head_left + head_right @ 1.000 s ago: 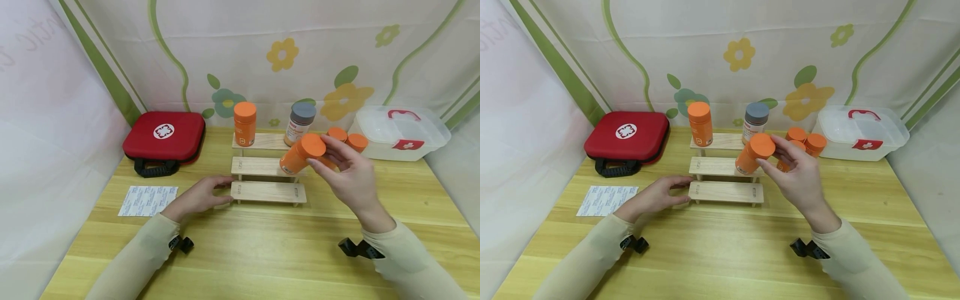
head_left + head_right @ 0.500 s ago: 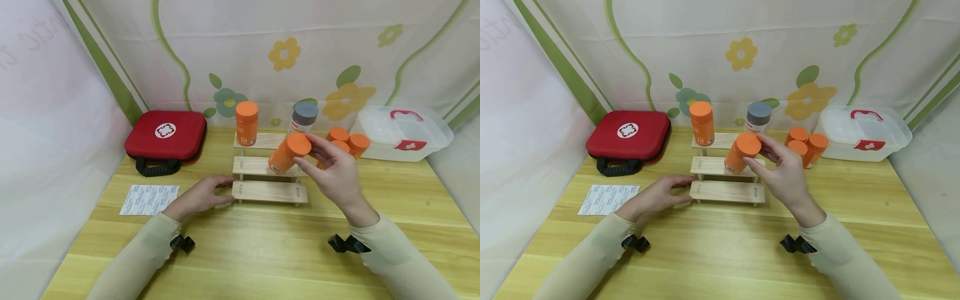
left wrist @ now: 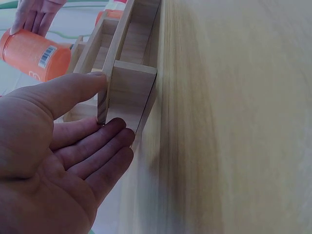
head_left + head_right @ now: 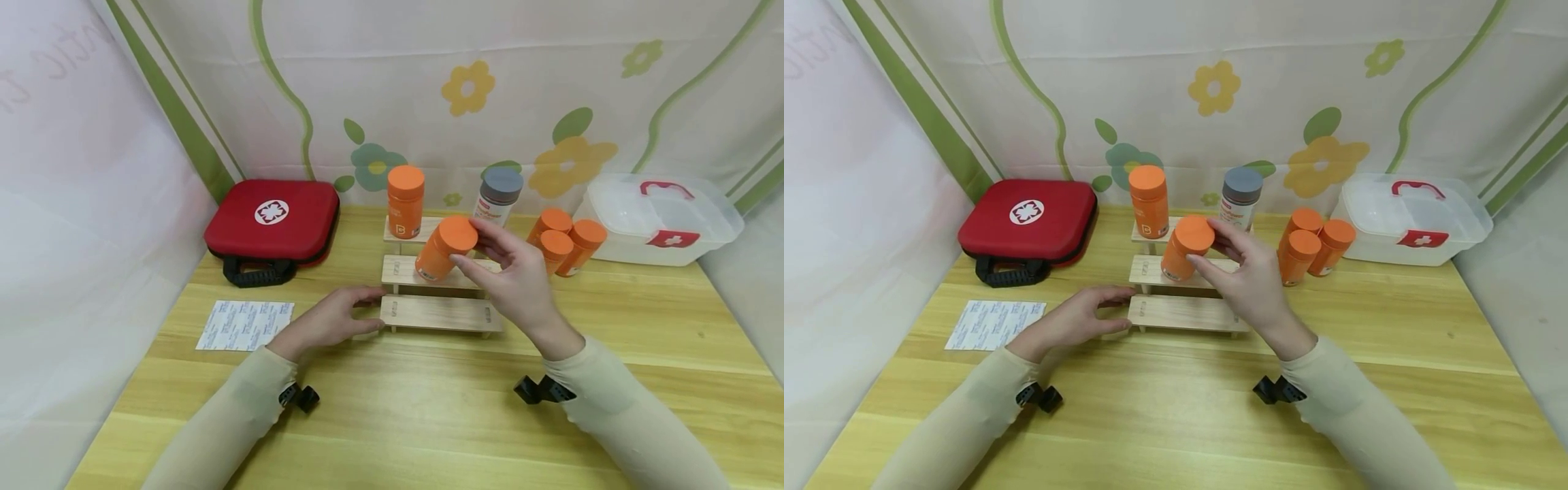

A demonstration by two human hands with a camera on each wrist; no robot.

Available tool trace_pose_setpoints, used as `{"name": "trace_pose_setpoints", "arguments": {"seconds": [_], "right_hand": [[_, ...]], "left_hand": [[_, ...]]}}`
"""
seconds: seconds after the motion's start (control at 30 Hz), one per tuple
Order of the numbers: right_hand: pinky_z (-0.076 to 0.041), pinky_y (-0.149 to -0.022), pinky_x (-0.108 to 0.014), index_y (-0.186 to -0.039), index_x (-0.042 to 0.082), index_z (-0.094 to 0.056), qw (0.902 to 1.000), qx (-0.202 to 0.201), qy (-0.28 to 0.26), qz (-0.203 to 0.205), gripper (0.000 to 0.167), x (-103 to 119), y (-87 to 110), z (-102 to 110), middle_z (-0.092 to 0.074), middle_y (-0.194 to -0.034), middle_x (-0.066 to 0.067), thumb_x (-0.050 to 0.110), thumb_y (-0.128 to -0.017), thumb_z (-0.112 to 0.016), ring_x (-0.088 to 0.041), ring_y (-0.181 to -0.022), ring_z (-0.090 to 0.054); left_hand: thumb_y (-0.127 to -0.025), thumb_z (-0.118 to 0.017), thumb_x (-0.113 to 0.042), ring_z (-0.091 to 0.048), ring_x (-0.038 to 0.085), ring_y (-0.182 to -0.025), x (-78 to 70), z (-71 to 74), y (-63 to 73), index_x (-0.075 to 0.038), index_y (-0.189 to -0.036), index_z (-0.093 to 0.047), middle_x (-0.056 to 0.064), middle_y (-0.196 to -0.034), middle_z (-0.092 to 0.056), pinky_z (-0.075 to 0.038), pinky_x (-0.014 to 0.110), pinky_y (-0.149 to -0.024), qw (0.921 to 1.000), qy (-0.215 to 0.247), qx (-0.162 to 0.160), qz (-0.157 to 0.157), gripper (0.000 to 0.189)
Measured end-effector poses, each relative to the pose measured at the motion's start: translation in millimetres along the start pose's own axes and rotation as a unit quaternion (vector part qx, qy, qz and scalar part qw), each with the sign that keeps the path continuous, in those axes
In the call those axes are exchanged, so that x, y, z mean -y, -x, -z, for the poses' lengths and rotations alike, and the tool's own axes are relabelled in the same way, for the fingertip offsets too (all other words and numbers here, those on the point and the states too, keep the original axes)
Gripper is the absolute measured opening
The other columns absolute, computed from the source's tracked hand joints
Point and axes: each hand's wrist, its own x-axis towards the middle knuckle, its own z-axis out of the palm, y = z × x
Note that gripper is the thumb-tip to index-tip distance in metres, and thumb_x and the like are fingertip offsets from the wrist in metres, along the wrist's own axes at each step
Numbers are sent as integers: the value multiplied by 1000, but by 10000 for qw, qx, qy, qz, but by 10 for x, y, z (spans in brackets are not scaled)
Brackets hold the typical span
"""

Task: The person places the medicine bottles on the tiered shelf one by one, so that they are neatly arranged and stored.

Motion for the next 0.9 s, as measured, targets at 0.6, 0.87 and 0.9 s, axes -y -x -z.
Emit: {"name": "trace_pose_setpoints", "arguments": {"seconds": [0.6, 0.87, 0.9], "right_hand": [[-58, -104, -20, -142, -12, -62, 9996, 234, 121, 46, 62, -61, -109, -310, -70, -137, -28, -9, -85, -86, -41, -122, -73], [-58, -105, -25, -145, -10, -61, 9988, 300, 366, 84, 63, -87, -136, -393, -70, -139, -26, -3, -88, -87, -39, -124, -73], [-59, -105, -27, -145, -10, -61, 9987, 301, 398, 99, 63, -90, -140, -403, -70, -139, -26, -3, -88, -87, -39, -124, -73]], "left_hand": [[-100, -80, -27, -58, 28, -145, 17, -4, -3, -12, -156, -59, 6, -157, -62, -44, 52, -125, 10000, -88, -25, -29, 61], [-99, -80, -28, -57, 27, -147, 4, -5, -5, -13, -156, -59, 5, -157, -62, -43, 51, -127, 10000, -34, -25, 56, 62], [-99, -80, -28, -57, 27, -147, 4, -5, -4, -13, -155, -59, 5, -157, -62, -43, 51, -126, 10000, -42, -29, 67, 62]]}}
